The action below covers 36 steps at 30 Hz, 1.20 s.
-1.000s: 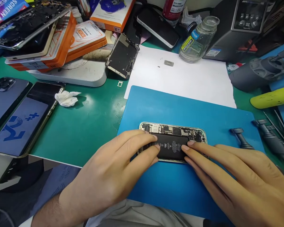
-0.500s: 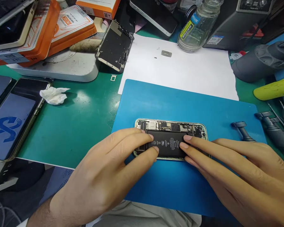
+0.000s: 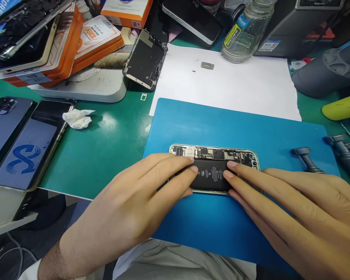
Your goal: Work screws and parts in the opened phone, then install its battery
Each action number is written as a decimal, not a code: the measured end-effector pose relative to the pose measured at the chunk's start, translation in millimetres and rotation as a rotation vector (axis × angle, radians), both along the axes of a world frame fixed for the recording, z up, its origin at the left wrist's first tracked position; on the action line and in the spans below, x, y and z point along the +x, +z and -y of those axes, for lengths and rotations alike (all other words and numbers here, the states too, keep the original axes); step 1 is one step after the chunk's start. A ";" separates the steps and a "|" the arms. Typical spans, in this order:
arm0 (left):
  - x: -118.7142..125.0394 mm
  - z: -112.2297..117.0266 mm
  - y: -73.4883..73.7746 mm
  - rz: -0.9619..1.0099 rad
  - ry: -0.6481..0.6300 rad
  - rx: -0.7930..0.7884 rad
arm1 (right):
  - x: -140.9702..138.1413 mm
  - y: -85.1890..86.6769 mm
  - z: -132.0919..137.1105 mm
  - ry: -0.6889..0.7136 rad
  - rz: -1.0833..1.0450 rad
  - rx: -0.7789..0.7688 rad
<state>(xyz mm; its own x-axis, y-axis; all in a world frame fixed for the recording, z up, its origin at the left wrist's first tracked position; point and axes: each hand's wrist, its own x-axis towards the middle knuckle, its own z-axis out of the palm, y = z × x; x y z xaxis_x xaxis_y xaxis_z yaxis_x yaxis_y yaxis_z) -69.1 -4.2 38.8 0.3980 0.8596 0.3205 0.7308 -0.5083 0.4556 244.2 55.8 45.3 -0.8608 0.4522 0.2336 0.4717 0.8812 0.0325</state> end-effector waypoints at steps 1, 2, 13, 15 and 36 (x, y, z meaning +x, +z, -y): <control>0.1 -0.8 1.0 -0.021 -0.010 0.012 | -0.9 0.3 0.7 0.003 -0.005 0.009; 0.0 -1.4 1.8 -0.037 -0.021 0.022 | -1.8 0.2 1.3 0.002 -0.006 0.010; 1.1 -1.6 -2.0 -0.004 -0.006 0.099 | -0.7 -3.1 4.9 0.007 -0.078 -0.036; 3.9 0.2 -2.0 0.038 0.036 0.082 | -0.8 -2.3 4.3 -0.020 -0.092 -0.048; -0.5 -12.9 3.0 0.221 0.093 -0.087 | 11.1 -25.1 1.5 -0.279 -0.237 -0.174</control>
